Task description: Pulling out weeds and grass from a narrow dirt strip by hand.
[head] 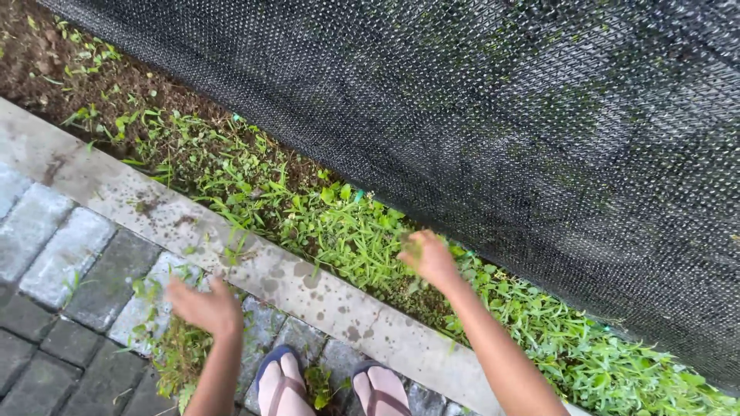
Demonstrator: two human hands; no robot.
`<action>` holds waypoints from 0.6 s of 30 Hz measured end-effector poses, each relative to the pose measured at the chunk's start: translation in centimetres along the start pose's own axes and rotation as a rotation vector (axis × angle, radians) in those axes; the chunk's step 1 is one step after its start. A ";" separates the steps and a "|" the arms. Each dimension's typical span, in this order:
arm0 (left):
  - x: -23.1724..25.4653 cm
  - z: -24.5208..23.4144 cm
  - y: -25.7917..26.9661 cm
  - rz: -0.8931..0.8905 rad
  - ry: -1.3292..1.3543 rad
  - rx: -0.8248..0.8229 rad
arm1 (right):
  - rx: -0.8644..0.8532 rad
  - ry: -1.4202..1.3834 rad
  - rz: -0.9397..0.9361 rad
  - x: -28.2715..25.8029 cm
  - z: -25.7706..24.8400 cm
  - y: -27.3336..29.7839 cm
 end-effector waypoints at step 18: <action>15.5 8.6 15.5 0.827 -0.392 -0.948 | -0.089 0.107 0.021 1.2 3.8 0.5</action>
Point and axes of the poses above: each hand's wrist, its own y-axis away from the middle knuckle, its own z-axis out of the palm, x = y × z, the point moved 10 cm from there along -y, towards the middle knuckle, and after that the axes turned 4 degrees about -y, right-handed, at the moved point
